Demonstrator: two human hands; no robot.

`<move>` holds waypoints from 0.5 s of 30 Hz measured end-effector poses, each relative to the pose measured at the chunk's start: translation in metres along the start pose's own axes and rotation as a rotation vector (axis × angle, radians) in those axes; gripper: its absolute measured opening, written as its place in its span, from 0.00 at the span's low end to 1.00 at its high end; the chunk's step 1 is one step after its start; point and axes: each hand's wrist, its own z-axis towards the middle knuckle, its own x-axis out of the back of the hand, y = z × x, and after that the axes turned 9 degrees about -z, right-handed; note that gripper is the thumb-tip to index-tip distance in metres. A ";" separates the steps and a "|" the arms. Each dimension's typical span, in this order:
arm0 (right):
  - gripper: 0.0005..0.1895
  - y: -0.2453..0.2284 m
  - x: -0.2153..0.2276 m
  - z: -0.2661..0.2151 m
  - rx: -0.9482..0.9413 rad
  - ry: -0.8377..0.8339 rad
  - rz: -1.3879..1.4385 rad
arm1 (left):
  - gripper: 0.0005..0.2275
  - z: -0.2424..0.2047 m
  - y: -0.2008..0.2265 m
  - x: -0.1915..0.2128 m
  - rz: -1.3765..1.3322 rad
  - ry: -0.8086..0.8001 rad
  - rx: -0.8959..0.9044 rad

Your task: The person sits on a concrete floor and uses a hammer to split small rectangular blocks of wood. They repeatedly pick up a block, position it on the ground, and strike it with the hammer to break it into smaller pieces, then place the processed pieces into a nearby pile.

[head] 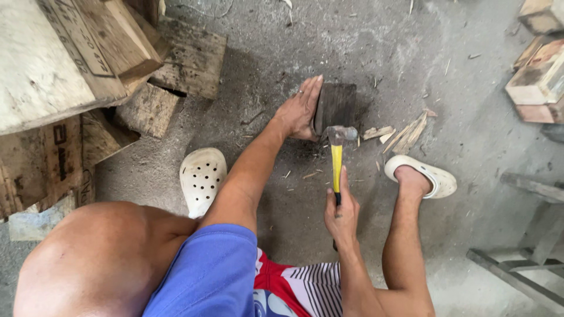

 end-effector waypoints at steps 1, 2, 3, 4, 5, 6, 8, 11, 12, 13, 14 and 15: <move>0.36 -0.004 0.004 0.010 -0.013 0.022 -0.006 | 0.71 0.003 0.000 0.004 0.000 -0.005 -0.001; 0.36 -0.010 0.009 0.016 -0.033 0.037 -0.013 | 0.71 0.002 0.002 0.004 -0.005 -0.017 0.002; 0.36 -0.015 0.014 0.024 -0.054 0.052 -0.020 | 0.71 0.001 0.001 0.004 -0.004 -0.017 0.015; 0.36 -0.020 0.017 0.029 0.081 0.122 -0.031 | 0.71 -0.001 0.002 0.002 -0.004 -0.025 0.024; 0.36 -0.024 0.017 0.047 0.217 0.189 -0.042 | 0.72 -0.003 0.004 -0.001 -0.004 -0.033 0.033; 0.36 -0.027 0.015 0.064 0.359 0.261 -0.049 | 0.72 -0.002 0.005 0.000 -0.007 -0.023 0.017; 0.35 -0.032 0.008 0.092 0.280 0.200 0.023 | 0.72 0.000 0.004 0.002 -0.014 0.005 -0.008; 0.35 -0.026 0.000 0.085 0.235 0.129 0.022 | 0.71 -0.008 0.003 -0.002 -0.052 0.032 -0.011; 0.36 -0.022 0.000 0.080 0.237 0.125 0.000 | 0.71 -0.005 0.003 -0.002 -0.037 0.017 -0.004; 0.36 -0.018 0.002 0.065 0.248 0.143 -0.031 | 0.71 -0.002 0.004 -0.002 -0.021 0.003 0.003; 0.36 -0.015 0.004 0.049 0.265 0.157 -0.059 | 0.71 0.000 0.004 0.000 -0.004 -0.007 0.015; 0.37 -0.012 0.004 0.042 0.283 0.172 -0.088 | 0.70 0.001 0.003 0.001 -0.002 -0.015 0.030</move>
